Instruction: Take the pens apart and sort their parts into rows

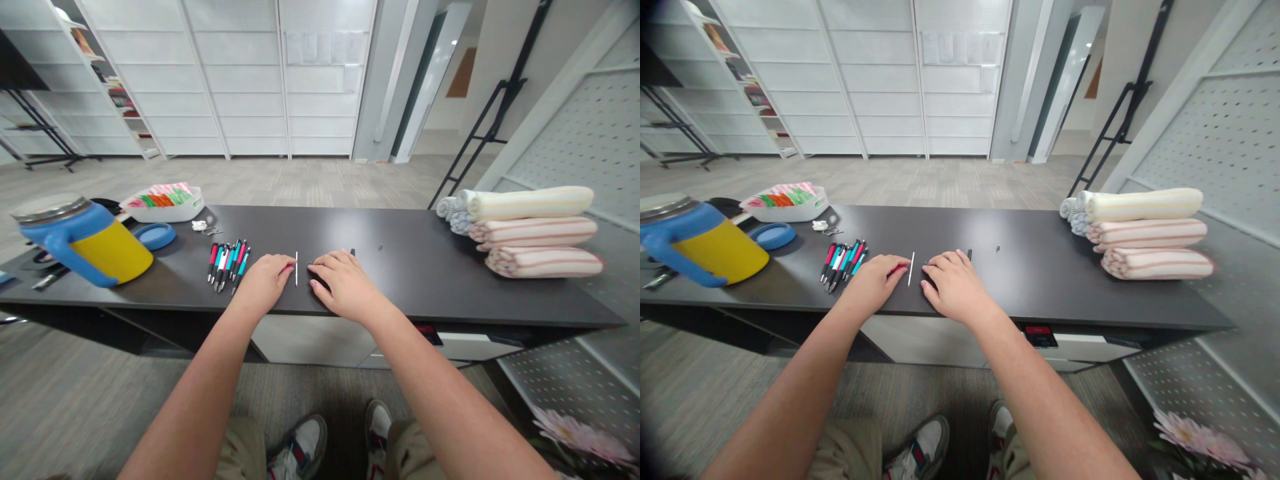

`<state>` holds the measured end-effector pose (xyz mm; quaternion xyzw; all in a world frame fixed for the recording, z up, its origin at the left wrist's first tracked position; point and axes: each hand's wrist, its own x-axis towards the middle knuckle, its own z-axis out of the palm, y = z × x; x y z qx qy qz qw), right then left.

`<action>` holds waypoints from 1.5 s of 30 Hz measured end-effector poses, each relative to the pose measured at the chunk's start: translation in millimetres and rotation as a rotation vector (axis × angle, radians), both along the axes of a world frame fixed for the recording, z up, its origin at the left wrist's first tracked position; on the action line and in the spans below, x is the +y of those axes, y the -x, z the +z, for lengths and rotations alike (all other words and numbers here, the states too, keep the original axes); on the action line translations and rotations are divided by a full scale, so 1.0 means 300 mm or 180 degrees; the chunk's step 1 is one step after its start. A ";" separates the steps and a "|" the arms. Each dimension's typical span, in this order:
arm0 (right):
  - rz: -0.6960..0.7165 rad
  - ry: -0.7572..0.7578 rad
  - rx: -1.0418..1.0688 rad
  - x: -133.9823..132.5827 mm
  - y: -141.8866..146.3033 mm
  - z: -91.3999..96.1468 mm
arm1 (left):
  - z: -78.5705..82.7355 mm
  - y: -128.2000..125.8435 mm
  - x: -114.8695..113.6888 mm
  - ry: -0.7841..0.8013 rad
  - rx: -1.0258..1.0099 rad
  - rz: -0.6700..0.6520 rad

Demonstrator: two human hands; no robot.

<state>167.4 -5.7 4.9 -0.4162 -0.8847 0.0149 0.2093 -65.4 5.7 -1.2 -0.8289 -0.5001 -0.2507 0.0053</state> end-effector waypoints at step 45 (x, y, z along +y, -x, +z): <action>0.0023 -0.0309 0.0274 -0.012 -0.002 0.006 | -0.002 0.037 0.008 0.0021 -0.3810 0.0621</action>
